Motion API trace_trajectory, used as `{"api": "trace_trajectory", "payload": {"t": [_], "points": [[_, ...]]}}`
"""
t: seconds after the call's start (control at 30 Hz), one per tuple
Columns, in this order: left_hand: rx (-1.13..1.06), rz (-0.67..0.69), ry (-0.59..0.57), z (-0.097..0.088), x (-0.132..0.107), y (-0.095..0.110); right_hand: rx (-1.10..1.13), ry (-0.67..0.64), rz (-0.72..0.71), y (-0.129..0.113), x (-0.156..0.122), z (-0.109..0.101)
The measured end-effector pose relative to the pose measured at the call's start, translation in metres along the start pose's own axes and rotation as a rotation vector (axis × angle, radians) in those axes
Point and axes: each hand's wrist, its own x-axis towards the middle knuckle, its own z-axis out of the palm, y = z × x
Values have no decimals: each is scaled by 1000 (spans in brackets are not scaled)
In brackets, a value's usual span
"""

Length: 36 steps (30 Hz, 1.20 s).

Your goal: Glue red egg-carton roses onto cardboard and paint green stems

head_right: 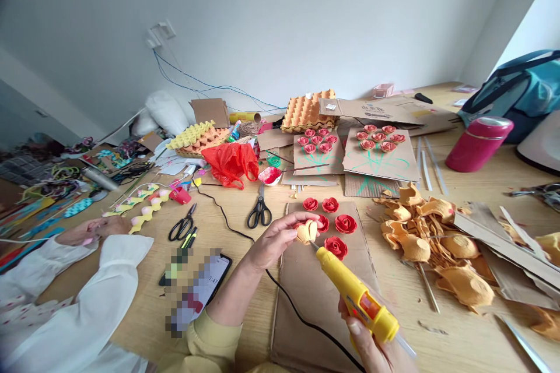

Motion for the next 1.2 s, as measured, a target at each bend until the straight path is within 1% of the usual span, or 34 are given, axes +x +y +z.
{"api": "trace_trajectory", "payload": {"t": [0.17, 0.37, 0.47, 0.57, 0.63, 0.7, 0.77, 0.83, 0.93, 1.0, 1.07, 1.13, 1.2], "points": [[54, 0, 11, 2, 0, 5, 41, -13, 56, 3, -2, 1], [108, 11, 46, 2, -1, 6, 6, -15, 51, 3, -2, 0], [146, 0, 45, 3, -1, 7, -2, -41, 60, 5, -3, 0], [172, 4, 46, 3, -1, 7, 0, -66, 103, 6, -4, 1], [178, 17, 52, 4, -1, 6, -1, -45, 113, 5, -3, 2], [167, 36, 65, 4, -1, 4, 0, -12, 88, 3, -2, 3], [137, 68, 101, 3, 0, 1, 14, -15, 48, 3, 0, 4], [96, 114, 175, -2, 0, 0, 42, -33, 38, 4, -1, 3], [80, 166, 288, -13, 0, 0, 95, -1, 88, 9, -3, 0], [167, 156, 305, -20, -1, 2, 143, 44, 116, 11, -3, -2], [371, 123, 285, -24, -4, 2, 206, 96, 128, 10, -1, -3], [628, 83, 225, -23, -8, -2, 261, 127, 137, 9, 1, -3], [833, 49, 152, -20, -12, -10, 290, 123, 155, 9, 1, -2]]}}
